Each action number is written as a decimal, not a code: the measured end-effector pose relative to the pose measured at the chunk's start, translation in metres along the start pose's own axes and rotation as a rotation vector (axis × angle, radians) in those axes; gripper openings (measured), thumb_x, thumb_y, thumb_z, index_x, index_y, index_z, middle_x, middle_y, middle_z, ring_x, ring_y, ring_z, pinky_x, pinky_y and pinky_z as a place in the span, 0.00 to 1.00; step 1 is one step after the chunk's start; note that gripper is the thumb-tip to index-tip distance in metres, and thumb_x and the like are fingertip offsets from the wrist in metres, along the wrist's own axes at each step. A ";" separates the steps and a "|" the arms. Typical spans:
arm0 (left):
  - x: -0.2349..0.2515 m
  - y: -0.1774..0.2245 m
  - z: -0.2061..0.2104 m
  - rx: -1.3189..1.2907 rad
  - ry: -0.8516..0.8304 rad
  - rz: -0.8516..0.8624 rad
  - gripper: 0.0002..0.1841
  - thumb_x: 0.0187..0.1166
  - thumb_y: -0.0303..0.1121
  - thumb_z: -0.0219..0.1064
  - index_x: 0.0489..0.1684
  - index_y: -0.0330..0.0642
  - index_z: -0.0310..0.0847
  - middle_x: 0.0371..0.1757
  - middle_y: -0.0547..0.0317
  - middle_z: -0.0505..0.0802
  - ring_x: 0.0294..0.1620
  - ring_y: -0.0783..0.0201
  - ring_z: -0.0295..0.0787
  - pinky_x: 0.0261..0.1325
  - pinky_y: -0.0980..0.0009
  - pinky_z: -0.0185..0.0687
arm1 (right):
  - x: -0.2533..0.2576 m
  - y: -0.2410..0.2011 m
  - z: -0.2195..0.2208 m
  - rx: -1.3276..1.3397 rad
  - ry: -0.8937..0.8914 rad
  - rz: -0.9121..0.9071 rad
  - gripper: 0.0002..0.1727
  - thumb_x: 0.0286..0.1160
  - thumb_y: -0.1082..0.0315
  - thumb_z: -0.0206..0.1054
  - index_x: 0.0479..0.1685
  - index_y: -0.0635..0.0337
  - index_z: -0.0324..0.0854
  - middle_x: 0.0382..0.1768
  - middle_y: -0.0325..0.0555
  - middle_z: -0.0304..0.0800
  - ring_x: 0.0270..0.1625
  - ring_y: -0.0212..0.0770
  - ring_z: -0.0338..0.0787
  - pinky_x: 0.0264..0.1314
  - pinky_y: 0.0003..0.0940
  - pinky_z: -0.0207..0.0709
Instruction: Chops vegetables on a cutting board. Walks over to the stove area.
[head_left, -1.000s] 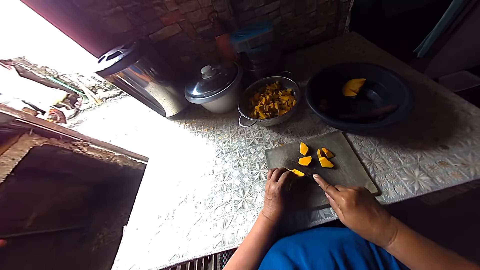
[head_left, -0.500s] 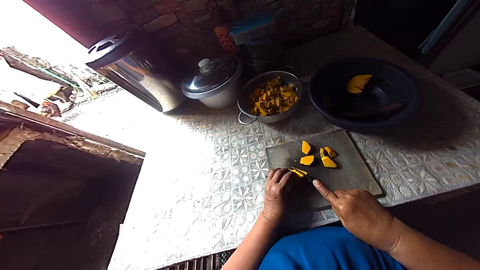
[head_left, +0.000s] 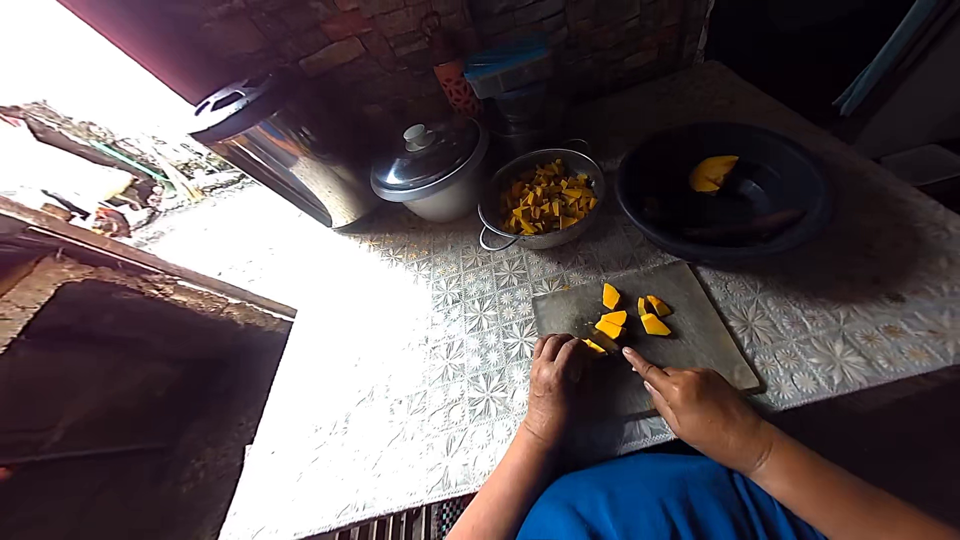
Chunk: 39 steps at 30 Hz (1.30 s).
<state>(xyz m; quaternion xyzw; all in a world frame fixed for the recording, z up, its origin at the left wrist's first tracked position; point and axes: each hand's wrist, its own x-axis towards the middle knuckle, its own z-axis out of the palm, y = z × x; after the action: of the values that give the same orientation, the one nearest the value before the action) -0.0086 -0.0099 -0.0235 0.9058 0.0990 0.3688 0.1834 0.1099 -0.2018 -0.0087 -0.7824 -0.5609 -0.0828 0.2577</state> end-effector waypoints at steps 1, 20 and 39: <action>0.000 0.000 0.000 -0.003 0.004 0.004 0.06 0.66 0.31 0.70 0.35 0.42 0.92 0.41 0.53 0.95 0.51 0.56 0.92 0.61 0.65 0.84 | -0.001 -0.001 -0.002 0.010 0.027 0.002 0.27 0.74 0.66 0.54 0.70 0.58 0.88 0.12 0.42 0.80 0.12 0.43 0.80 0.14 0.39 0.73; -0.003 0.000 -0.001 -0.039 -0.014 -0.016 0.04 0.71 0.30 0.72 0.34 0.42 0.94 0.41 0.55 0.97 0.51 0.60 0.93 0.62 0.69 0.85 | 0.003 -0.022 -0.013 -0.206 -0.109 -0.083 0.33 0.60 0.78 0.62 0.73 0.55 0.86 0.09 0.41 0.75 0.09 0.43 0.77 0.10 0.36 0.68; -0.008 -0.002 -0.002 -0.034 0.037 -0.030 0.04 0.68 0.28 0.72 0.31 0.43 0.94 0.40 0.56 0.97 0.49 0.61 0.93 0.59 0.70 0.86 | -0.002 -0.016 -0.016 -0.059 0.056 -0.066 0.27 0.73 0.68 0.55 0.70 0.55 0.88 0.10 0.39 0.75 0.10 0.41 0.75 0.12 0.35 0.66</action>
<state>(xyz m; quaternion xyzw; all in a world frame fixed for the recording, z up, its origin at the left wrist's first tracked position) -0.0157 -0.0103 -0.0279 0.8941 0.1097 0.3842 0.2023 0.0970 -0.2072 0.0092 -0.7680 -0.5765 -0.1297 0.2470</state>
